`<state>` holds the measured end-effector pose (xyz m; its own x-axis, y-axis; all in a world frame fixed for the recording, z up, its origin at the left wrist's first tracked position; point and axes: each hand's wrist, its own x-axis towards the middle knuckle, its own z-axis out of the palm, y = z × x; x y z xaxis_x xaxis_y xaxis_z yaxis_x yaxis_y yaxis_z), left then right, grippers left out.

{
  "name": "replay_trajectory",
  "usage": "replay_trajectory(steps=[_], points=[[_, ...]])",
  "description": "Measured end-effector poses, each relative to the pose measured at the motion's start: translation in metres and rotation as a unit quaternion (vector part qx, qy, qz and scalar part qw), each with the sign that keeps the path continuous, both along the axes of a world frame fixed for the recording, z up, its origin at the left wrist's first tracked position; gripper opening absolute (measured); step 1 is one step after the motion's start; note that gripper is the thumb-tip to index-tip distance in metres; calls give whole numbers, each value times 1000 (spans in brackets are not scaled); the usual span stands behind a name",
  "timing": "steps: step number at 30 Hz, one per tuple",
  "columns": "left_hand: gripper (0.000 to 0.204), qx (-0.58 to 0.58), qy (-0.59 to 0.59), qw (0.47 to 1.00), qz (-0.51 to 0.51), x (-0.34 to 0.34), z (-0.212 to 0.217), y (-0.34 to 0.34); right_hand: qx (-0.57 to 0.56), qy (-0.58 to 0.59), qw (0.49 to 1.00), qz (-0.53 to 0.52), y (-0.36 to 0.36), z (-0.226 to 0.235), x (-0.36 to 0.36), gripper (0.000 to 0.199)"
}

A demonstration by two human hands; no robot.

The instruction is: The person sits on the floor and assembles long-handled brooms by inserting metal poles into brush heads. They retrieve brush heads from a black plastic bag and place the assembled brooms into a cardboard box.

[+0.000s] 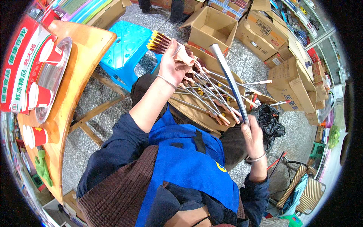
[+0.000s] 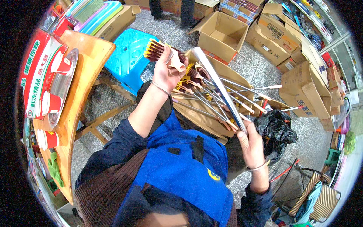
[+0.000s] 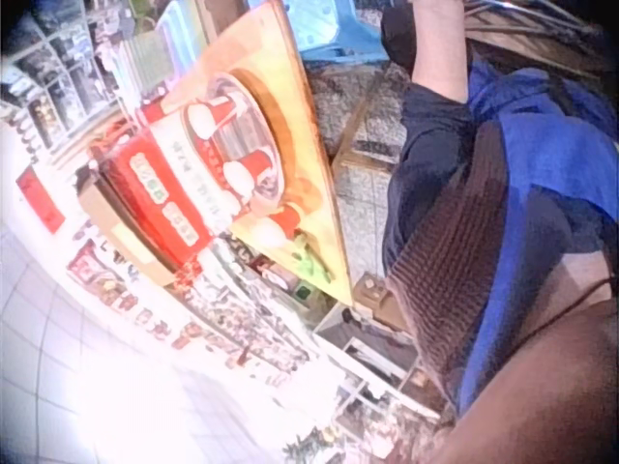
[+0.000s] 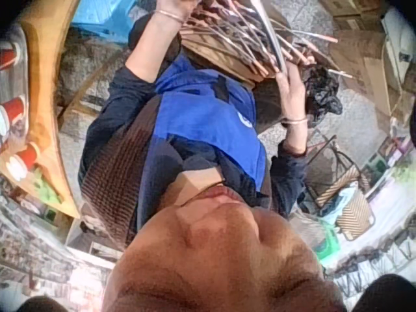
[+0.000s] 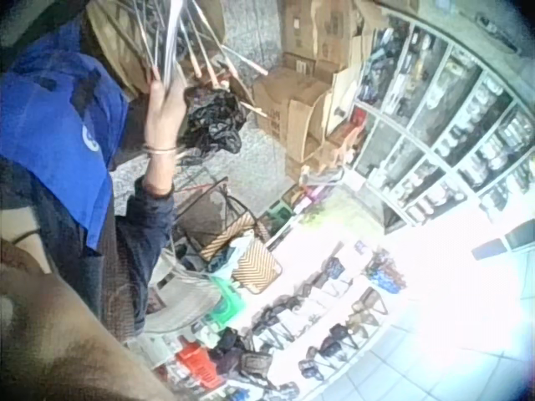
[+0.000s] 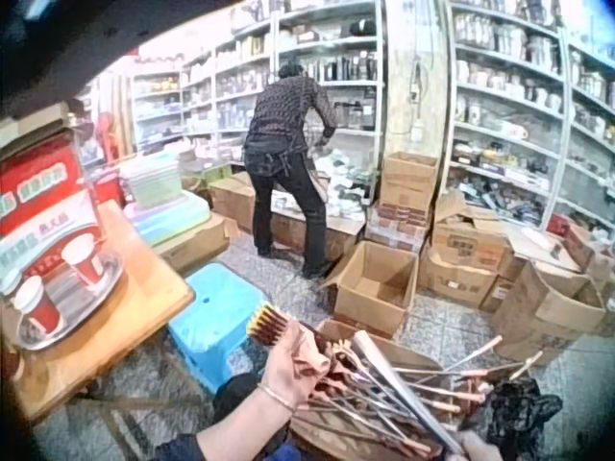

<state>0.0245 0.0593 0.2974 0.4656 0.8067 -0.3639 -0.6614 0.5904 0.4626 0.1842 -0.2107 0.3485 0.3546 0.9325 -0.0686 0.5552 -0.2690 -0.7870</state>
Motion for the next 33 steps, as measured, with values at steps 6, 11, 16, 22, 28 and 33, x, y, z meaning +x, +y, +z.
replay_trajectory(steps=[6,11,16,22,28,33], points=[[35,-19,3,1000,7,-2,-17,2,-27,-15,999,-16,-20,-35,-25,30],[35,-3,17,1000,17,-2,-11,-2,-22,-26,999,-16,-22,-45,-31,29],[34,5,44,999,0,-4,-9,-5,-32,17,999,-21,-19,-48,-33,30],[33,12,53,998,-13,-3,-9,-6,-3,-15,1000,-14,-16,-49,-33,27],[33,15,55,998,-15,-1,-8,-8,-8,-18,1000,-7,-16,-47,-33,27],[29,38,34,999,-6,0,-13,-8,-33,-60,997,-17,-19,-46,-31,28]])
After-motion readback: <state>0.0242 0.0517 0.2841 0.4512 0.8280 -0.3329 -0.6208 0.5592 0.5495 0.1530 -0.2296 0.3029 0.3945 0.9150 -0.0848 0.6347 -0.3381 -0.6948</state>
